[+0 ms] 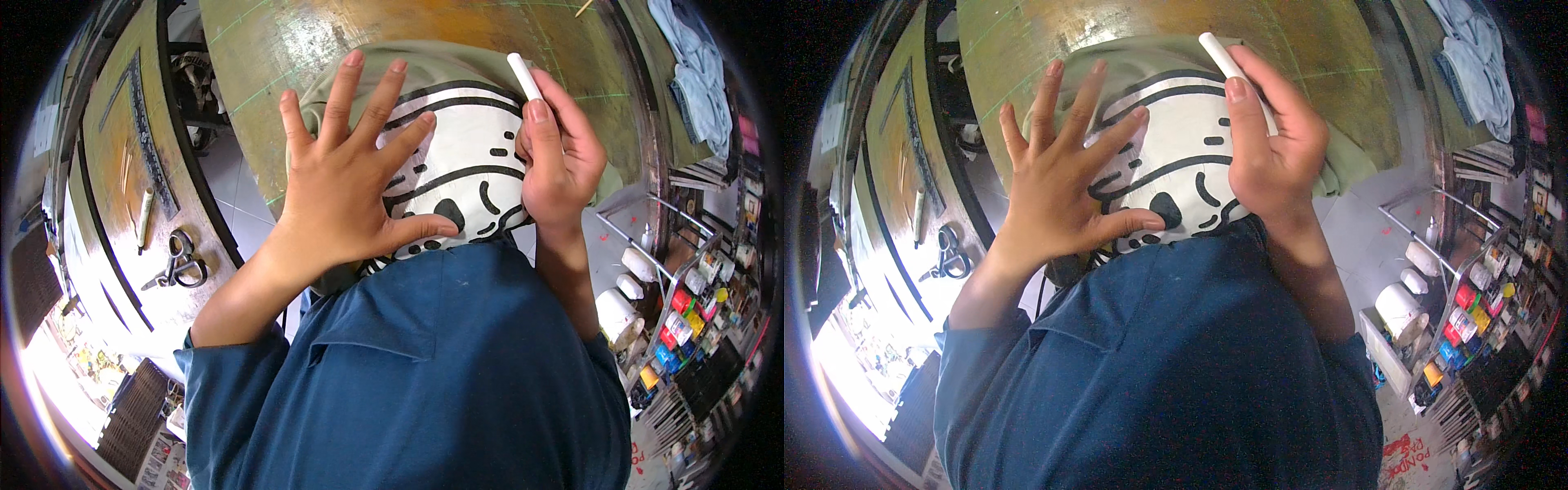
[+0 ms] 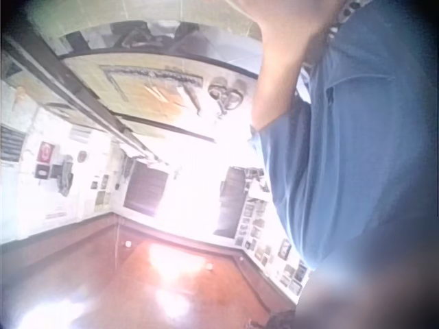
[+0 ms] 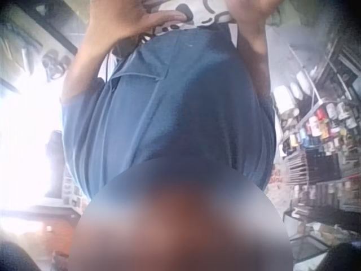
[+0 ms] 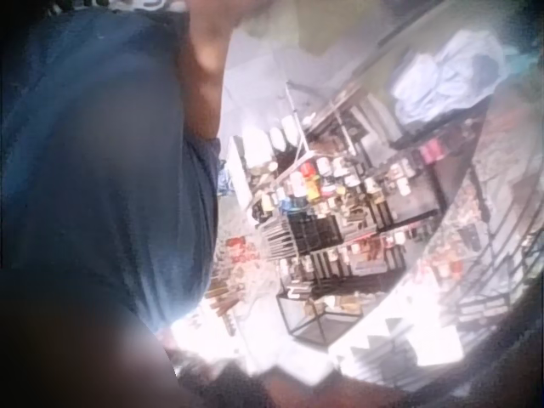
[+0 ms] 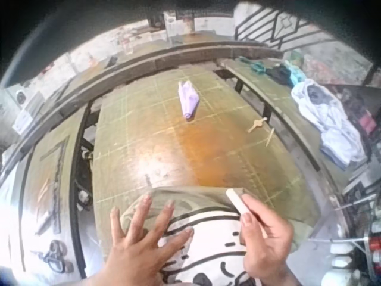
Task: The person uses a white marker to draw black lines and dots on a cartoon face printed on a green garment. They repeatedly rub the marker over the same areas, then lift and reposition the garment before continuing to draw.
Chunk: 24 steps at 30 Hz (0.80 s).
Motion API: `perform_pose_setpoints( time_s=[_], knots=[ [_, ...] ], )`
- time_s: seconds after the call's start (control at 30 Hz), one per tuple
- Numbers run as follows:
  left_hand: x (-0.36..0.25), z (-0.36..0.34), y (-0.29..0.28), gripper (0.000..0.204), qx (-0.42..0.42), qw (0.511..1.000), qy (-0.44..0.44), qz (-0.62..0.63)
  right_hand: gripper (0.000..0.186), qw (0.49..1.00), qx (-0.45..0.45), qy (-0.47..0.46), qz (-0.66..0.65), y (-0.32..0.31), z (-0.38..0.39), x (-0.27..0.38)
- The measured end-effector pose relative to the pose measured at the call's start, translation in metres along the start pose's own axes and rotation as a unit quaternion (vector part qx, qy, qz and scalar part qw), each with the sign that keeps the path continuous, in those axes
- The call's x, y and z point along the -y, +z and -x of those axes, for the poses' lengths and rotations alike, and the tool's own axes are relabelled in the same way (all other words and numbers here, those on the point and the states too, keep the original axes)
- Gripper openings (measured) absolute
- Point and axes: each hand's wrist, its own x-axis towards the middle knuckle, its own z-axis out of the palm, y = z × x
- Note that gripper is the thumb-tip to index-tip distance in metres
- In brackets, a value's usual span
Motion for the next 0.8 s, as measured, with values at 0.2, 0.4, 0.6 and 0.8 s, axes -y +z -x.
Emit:
perform_pose_setpoints(
  time_s=[0.2, 0.4, 0.6, 0.8],
  knots=[
    [0.011, 0.009, 0.0, 0.082, -0.043, 0.999, 0.019, 0.022, 0.027, 0.998, -0.024, 0.022, -0.045, -0.002, 0.002, -0.004],
    [0.02, -0.01, -0.001, 0.09, -0.013, 0.998, 0.068, 0.004, 0.027, 0.997, -0.026, 0.041, -0.059, -0.001, 0.002, 0.0],
    [0.03, -0.004, -0.008, 0.088, 0.029, 0.997, 0.071, 0.005, 0.028, 0.998, -0.025, 0.031, -0.041, -0.001, 0.002, -0.002],
    [0.023, -0.025, -0.001, 0.089, 0.0, 0.994, 0.108, 0.001, 0.03, 0.999, -0.012, 0.032, -0.024, -0.001, 0.0, 0.002]
  ],
)
